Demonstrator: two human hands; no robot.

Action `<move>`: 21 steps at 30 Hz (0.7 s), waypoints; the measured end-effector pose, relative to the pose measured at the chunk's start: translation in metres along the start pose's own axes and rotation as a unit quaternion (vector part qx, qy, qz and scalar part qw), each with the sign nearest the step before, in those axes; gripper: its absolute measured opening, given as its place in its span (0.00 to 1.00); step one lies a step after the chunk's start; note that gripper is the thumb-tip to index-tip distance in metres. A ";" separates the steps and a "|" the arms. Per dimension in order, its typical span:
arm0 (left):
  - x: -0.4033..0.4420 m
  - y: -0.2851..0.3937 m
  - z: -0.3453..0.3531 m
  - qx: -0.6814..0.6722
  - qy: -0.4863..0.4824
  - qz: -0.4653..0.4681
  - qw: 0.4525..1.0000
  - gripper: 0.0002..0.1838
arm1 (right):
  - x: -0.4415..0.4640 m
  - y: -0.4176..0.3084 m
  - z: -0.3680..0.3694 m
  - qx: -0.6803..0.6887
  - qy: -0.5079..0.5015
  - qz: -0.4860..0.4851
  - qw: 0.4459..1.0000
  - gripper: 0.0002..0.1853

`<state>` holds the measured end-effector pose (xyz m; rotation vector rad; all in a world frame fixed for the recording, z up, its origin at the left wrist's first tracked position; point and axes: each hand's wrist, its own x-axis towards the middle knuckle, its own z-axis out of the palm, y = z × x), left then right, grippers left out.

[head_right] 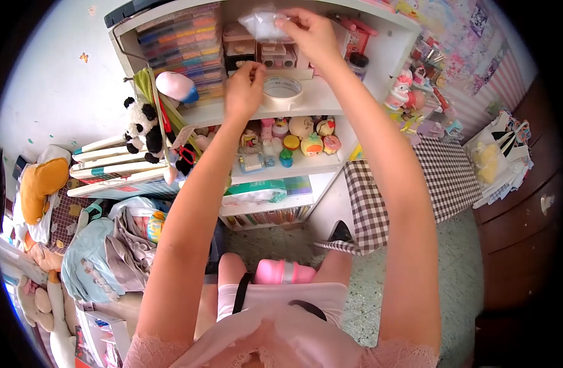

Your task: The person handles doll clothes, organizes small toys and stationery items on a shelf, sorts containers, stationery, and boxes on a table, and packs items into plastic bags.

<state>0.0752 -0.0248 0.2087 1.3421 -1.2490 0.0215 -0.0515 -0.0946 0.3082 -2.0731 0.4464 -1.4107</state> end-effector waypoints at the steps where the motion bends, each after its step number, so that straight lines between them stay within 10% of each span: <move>1: 0.001 0.001 -0.001 -0.004 0.015 0.011 1.000 0.13 | -0.010 -0.003 -0.002 0.047 -0.026 0.005 0.999 0.12; 21: 0.006 -0.009 -0.005 -0.120 0.018 0.057 0.991 0.25 | -0.059 0.004 -0.007 0.082 -0.075 0.124 0.986 0.13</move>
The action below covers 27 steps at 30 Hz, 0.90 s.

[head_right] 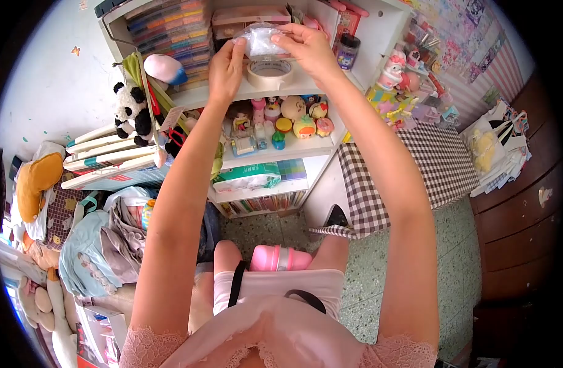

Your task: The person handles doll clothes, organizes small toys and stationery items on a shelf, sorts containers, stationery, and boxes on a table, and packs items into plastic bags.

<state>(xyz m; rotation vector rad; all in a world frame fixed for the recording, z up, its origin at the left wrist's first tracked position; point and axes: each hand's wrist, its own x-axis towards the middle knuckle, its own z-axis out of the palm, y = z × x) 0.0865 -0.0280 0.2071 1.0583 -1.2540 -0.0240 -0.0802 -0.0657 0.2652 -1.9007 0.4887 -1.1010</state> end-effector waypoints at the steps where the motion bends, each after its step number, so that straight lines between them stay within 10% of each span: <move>1: 0.000 0.000 0.000 0.000 0.000 0.000 1.000 0.25 | 0.000 0.001 0.000 0.000 0.000 0.000 1.000 0.13; 19: -0.004 0.017 -0.007 0.096 0.003 -0.023 0.995 0.21 | 0.014 -0.014 -0.008 0.000 0.122 -0.033 0.992 0.14; 21: -0.005 0.018 -0.006 0.091 0.016 -0.013 0.996 0.21 | 0.031 -0.022 -0.017 -0.261 0.189 -0.209 0.923 0.17; 27: -0.003 0.008 -0.002 0.072 0.026 -0.027 0.997 0.21 | 0.081 -0.022 0.006 -0.431 0.224 -0.280 0.828 0.10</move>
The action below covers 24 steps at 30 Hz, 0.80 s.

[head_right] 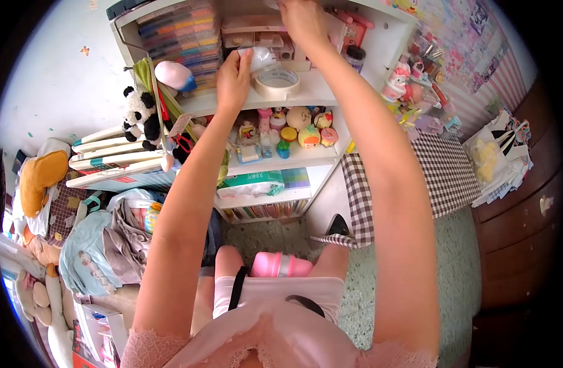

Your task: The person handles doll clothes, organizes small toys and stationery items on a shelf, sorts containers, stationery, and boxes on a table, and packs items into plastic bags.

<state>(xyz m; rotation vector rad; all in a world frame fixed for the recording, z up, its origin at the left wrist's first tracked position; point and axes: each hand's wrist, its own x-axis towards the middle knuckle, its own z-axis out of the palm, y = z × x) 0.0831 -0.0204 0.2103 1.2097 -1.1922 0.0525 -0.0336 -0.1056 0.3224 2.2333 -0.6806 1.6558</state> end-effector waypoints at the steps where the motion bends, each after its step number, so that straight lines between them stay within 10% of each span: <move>1: -0.001 0.003 -0.001 0.004 0.004 0.006 1.000 0.21 | 0.005 0.005 0.013 -0.037 -0.029 -0.015 0.999 0.10; 4: -0.003 0.011 -0.005 -0.010 -0.005 -0.004 1.000 0.21 | 0.012 -0.001 0.021 -0.081 -0.092 0.019 0.992 0.09; 7: -0.002 0.007 -0.004 -0.010 -0.012 -0.010 1.000 0.22 | 0.011 0.002 0.034 -0.016 -0.370 0.046 0.928 0.28; 16: -0.002 0.007 -0.003 -0.030 -0.024 -0.045 0.998 0.23 | -0.008 0.010 0.014 0.074 -0.170 -0.081 0.979 0.22; 22: -0.005 0.012 -0.003 -0.042 -0.005 -0.036 0.998 0.22 | -0.039 -0.016 -0.027 0.159 -0.332 0.075 0.927 0.20; 24: -0.002 0.011 -0.003 -0.028 -0.012 -0.022 0.999 0.22 | -0.043 -0.015 -0.033 0.319 -0.394 0.253 0.824 0.20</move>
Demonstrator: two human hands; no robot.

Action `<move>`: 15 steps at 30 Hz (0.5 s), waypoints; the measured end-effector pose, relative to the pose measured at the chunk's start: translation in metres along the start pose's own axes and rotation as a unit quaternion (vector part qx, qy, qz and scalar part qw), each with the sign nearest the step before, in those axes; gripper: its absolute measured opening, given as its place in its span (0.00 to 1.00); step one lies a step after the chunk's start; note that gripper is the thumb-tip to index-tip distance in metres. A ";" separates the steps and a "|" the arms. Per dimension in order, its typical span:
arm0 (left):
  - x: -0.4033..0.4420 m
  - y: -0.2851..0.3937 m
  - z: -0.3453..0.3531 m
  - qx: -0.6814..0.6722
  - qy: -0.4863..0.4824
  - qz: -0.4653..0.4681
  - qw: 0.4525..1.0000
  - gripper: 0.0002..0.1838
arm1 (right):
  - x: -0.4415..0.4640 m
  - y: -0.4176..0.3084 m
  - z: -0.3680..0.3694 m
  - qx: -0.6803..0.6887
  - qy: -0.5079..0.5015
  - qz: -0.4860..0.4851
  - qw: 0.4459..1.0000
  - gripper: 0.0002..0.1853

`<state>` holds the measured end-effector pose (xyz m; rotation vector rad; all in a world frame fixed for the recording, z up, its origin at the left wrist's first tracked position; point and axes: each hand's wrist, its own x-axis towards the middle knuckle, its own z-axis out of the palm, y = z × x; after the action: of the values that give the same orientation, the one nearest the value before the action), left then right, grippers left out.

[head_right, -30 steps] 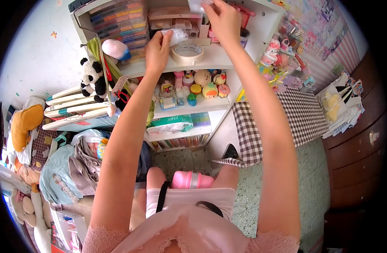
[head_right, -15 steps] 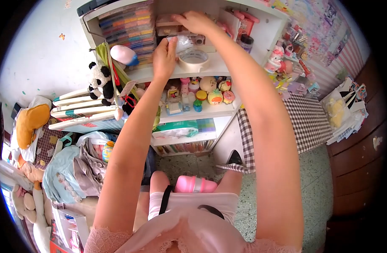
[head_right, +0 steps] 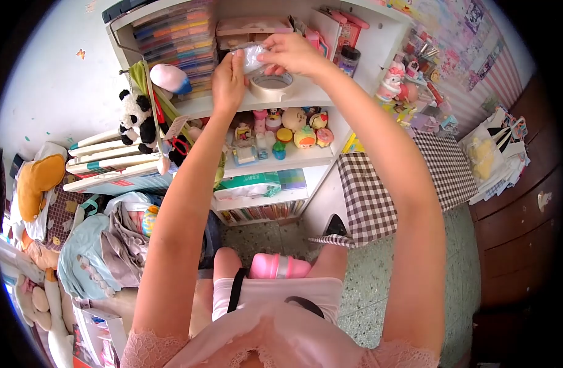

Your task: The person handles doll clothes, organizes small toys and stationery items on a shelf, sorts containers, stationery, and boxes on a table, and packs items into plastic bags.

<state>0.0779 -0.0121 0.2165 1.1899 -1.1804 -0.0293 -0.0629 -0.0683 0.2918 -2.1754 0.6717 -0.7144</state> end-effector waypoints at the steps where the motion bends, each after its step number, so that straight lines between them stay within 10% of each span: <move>1: -0.001 0.001 -0.001 0.000 0.001 0.000 1.000 0.22 | 0.002 0.000 -0.005 -0.007 0.020 -0.046 0.999 0.19; 8: -0.003 0.001 0.001 0.029 0.001 -0.008 1.000 0.20 | 0.043 -0.014 -0.013 -0.299 0.405 -0.235 0.832 0.11; 15: -0.002 -0.004 0.003 0.041 0.005 -0.020 0.999 0.17 | 0.085 0.004 -0.001 -0.505 0.297 -0.134 0.799 0.15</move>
<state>0.0770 -0.0149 0.2124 1.2843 -1.1578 -0.0058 -0.0044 -0.1260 0.3127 -3.0677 1.3013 -1.4730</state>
